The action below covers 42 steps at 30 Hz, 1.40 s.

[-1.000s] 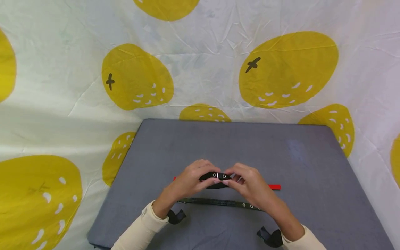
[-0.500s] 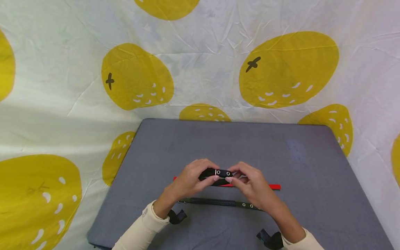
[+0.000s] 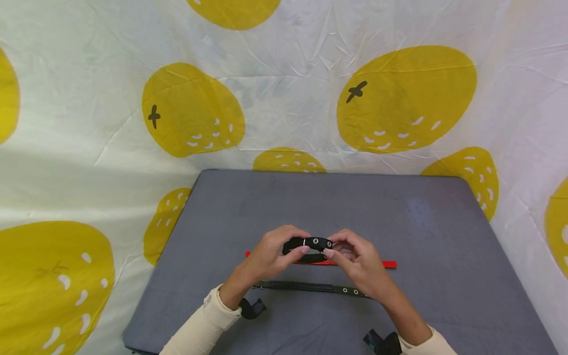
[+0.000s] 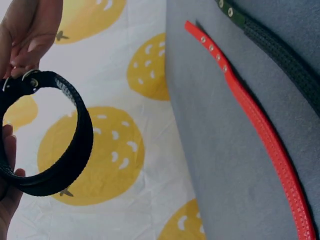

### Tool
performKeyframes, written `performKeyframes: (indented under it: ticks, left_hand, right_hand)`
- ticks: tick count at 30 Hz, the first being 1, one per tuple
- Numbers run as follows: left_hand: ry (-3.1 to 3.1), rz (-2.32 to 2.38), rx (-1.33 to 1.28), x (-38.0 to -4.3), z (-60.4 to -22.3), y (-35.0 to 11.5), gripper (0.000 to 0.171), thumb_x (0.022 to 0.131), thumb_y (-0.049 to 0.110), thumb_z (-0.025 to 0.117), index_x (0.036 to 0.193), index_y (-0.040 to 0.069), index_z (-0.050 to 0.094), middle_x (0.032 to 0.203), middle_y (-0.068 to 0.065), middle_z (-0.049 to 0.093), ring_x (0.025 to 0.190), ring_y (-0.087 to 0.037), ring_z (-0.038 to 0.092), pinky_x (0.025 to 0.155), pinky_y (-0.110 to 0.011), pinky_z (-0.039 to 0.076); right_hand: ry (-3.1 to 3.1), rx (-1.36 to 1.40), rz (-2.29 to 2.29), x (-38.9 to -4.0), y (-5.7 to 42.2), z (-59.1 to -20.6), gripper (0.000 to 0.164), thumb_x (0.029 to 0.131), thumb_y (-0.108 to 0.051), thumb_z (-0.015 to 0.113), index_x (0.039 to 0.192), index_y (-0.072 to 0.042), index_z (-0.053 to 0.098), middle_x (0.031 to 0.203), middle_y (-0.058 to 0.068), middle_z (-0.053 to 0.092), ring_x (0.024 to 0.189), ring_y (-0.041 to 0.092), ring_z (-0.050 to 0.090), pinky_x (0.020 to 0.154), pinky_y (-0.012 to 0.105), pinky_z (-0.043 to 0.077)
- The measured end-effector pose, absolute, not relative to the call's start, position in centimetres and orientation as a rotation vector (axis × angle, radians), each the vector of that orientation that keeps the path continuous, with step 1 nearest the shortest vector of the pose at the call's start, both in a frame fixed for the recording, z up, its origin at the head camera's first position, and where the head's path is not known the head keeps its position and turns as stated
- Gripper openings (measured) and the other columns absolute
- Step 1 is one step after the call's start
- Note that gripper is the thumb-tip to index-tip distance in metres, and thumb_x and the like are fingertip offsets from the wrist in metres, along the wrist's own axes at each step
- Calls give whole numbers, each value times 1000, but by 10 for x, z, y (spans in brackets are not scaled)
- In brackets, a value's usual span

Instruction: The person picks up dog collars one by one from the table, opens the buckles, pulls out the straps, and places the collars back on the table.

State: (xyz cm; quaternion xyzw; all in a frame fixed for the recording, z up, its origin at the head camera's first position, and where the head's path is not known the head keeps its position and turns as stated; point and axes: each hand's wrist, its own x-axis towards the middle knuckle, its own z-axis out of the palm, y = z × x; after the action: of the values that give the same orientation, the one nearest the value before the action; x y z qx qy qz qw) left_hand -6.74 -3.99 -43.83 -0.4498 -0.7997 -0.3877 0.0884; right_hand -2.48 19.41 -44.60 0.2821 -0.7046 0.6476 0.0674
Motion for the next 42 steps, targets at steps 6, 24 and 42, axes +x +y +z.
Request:
performKeyframes:
  ticks: [6,24,42]
  left_hand:
    - [-2382,-1042,-1409,-67,-438,-41,24,93,24,62,114,14,61,103,6,61,94,-1,52,81,-11,42]
    - [-2403,-958,-1508,-62,-440,-38,26,93,23,62,115,11,59,105,5,59,98,-3,51,87,-11,41]
    - [-2423,-1021,-1496,-63,-437,-38,27,92,22,64,115,11,58,107,3,58,100,-4,52,90,-12,40]
  right_hand:
    - [-2156,836,2105,-26,198,-449,27,83,16,60,107,4,58,80,11,59,61,15,60,54,29,51]
    - [-2405,892,2055,-32,192,-450,15,93,2,54,88,-9,62,62,4,48,48,19,43,46,28,42]
    - [-2096,1001,2176,-33,188,-450,25,91,15,44,78,-6,52,65,2,37,48,14,36,44,31,35]
